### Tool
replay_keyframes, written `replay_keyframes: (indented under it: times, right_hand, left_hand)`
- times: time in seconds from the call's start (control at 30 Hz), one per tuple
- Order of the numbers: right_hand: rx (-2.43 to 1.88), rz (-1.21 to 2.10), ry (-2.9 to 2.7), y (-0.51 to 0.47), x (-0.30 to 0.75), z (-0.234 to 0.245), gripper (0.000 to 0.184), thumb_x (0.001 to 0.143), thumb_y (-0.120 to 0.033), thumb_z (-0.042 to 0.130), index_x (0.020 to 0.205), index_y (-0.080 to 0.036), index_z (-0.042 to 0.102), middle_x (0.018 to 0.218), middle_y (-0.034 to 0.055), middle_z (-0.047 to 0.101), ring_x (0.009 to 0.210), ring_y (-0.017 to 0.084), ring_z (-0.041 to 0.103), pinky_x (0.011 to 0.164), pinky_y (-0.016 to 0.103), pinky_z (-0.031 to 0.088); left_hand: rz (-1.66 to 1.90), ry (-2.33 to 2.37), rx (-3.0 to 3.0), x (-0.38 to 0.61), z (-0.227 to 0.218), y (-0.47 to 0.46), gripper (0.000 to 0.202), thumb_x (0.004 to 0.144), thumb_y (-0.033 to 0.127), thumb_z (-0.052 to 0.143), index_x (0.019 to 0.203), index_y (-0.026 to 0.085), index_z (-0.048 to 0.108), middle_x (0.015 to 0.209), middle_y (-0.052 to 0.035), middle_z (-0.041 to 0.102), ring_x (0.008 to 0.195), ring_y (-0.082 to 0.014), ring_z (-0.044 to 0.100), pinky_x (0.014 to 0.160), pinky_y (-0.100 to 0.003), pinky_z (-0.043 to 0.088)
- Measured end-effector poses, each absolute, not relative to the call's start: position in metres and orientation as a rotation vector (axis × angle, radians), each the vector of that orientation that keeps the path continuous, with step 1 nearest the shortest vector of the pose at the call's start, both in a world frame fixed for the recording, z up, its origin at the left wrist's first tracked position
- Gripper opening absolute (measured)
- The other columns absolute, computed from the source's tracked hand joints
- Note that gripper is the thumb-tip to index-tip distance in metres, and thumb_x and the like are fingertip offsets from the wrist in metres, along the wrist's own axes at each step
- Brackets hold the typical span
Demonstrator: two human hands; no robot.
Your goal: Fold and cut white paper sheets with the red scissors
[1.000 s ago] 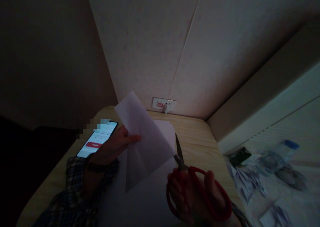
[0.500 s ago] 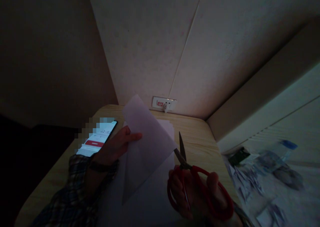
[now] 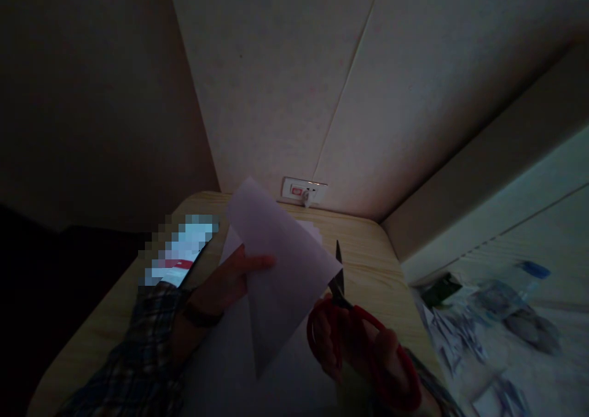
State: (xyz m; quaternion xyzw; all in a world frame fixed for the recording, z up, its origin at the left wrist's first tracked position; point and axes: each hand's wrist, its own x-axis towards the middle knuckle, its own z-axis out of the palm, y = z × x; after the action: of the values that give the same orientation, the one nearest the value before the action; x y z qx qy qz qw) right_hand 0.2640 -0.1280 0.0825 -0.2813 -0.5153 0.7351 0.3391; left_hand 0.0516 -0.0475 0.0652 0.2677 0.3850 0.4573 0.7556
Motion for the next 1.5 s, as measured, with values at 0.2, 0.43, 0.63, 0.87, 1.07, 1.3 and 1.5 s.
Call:
replay_keyframes:
  times: [0.2,0.43,0.63,0.87,1.07,1.3,1.5]
  right_hand:
    - [-0.537,1.951,-1.352,-0.129,0.265,0.083,0.073,0.071,-0.079,0.017,0.079,-0.015,0.051,0.066,0.0035,0.045,0.06,0.014,0.04,0.062,0.029,0.035]
    - [-0.466,2.151,-0.967,-0.136,0.264,0.067,0.075,0.068,-0.082,0.023,0.084,-0.014,0.05,0.062,0.0014,0.044,0.05,0.011,0.04,0.049,0.025,0.031]
    - [-0.465,2.134,-0.962,-0.134,0.261,0.076,0.071,0.07,-0.079,0.028,0.085,-0.013,0.05,0.064,0.0019,0.045,0.05,0.01,0.041,0.047,0.024,0.032]
    - [-0.586,2.088,-1.065,-0.134,0.261,0.085,0.065,0.074,-0.075,0.027,0.085,-0.016,0.05,0.068,0.0026,0.045,0.058,0.013,0.042,0.051,0.026,0.035]
    - [-0.454,2.142,-0.948,-0.133,0.258,0.077,0.076,0.069,-0.081,0.022,0.084,-0.012,0.051,0.062,0.0015,0.044,0.05,0.01,0.04,0.047,0.023,0.031]
    - [-0.236,2.302,-0.684,-0.124,0.255,0.083,0.074,0.068,-0.08,0.028,0.082,-0.011,0.052,0.067,0.001,0.041,0.049,0.009,0.036,0.036,0.019,0.03]
    - [-0.252,2.319,-0.637,-0.119,0.264,0.083,0.076,0.068,-0.08,0.024,0.082,-0.011,0.051,0.066,0.0008,0.04,0.048,0.008,0.033,0.033,0.018,0.027]
  left_hand:
    - [0.997,0.949,0.713,0.045,0.075,-0.047,0.043,0.055,0.013,0.074,0.095,0.017,0.057,0.091,-0.0057,0.071,0.089,-0.0262,0.065,0.073,-0.031,0.055]
    - [1.02,1.017,0.81,0.039,0.071,-0.043,0.045,0.057,0.014,0.074,0.099,0.019,0.056,0.096,-0.0052,0.07,0.091,-0.0253,0.065,0.075,-0.032,0.055]
    - [1.044,1.006,0.785,0.043,0.074,-0.046,0.046,0.057,0.016,0.074,0.1,0.019,0.057,0.094,-0.004,0.071,0.093,-0.025,0.064,0.077,-0.031,0.054]
    - [1.052,1.018,0.737,0.046,0.074,-0.046,0.049,0.055,0.014,0.076,0.099,0.022,0.056,0.091,-0.0018,0.071,0.093,-0.0247,0.064,0.077,-0.03,0.054]
    - [1.032,1.037,0.772,0.043,0.074,-0.044,0.05,0.054,0.013,0.076,0.098,0.019,0.054,0.094,-0.0043,0.07,0.093,-0.0249,0.065,0.073,-0.029,0.055]
    - [1.048,1.017,0.736,0.045,0.074,-0.043,0.051,0.053,0.015,0.077,0.099,0.019,0.055,0.094,-0.0043,0.07,0.09,-0.0252,0.066,0.07,-0.029,0.056]
    - [1.019,1.059,0.745,0.049,0.078,-0.044,0.048,0.053,0.016,0.079,0.096,0.018,0.058,0.09,-0.004,0.071,0.089,-0.0252,0.066,0.072,-0.031,0.056]
